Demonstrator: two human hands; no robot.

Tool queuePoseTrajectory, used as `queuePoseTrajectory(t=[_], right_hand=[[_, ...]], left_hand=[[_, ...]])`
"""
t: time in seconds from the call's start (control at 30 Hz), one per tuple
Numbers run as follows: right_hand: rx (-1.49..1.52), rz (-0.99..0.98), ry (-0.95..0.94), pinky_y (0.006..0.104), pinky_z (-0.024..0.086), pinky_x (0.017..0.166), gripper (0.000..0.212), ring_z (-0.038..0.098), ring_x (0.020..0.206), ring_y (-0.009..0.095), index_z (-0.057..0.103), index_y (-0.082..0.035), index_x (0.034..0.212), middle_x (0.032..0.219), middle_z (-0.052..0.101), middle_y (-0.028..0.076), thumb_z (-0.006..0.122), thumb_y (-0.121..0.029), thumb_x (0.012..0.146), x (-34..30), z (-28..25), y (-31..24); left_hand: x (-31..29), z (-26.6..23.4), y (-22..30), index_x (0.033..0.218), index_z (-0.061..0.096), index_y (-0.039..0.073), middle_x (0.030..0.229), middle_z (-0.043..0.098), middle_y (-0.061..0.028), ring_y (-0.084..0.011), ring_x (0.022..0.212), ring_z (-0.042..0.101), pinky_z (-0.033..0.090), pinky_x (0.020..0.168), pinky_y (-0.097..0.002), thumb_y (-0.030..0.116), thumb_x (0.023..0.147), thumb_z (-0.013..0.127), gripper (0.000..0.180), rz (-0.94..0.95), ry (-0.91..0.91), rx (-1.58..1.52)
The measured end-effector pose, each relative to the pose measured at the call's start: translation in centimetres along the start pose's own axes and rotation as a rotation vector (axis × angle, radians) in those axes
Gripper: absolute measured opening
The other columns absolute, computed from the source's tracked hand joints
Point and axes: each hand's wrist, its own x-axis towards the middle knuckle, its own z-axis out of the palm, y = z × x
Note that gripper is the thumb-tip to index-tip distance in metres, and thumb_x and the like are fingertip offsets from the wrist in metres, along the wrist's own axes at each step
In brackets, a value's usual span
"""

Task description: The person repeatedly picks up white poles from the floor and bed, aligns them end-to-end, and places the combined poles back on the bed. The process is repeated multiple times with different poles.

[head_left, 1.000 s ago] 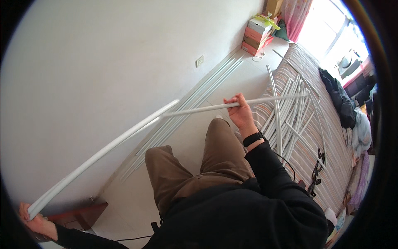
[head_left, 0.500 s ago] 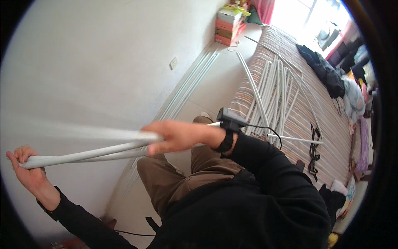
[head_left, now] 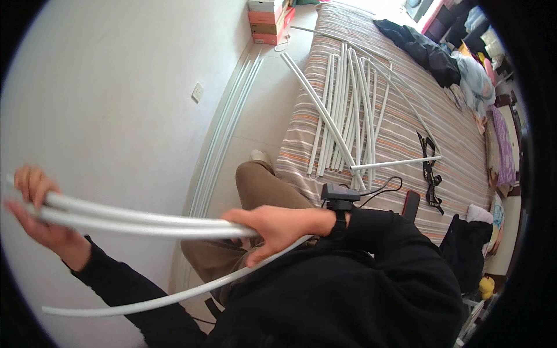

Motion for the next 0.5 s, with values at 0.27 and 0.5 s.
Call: queuePoseTrajectory(t=[0.27,0.5], right_hand=[[0.223,0.204,-0.356,0.0379,0.047,0.087,0.049,0.061,0.102,0.027,0.053,-0.002,0.126,0.108,0.064,0.015,0.073,-0.019,0.085,-5.6,0.5,5.5],[-0.031,0.189,0.067,0.0423,0.047,0.071,0.021,0.063,0.082,0.033,0.058,-0.003,0.091,0.086,0.063,0.016,0.071,-0.019,0.085,-5.0,-1.0,4.6]], left_hand=[[-3.9,0.8,-3.2,0.072,0.057,0.005,0.056,0.058,-0.0066,-0.0170,0.042,0.059,0.053,0.044,-0.0274,0.007,0.086,0.064,0.016,0.447,-0.516,-0.492],[3.2,-8.2,-19.5,0.099,0.056,0.005,0.071,0.048,-0.0013,-0.0147,0.065,0.049,0.047,0.068,-0.0326,0.030,0.096,0.059,0.025,-0.112,0.290,-0.350]])
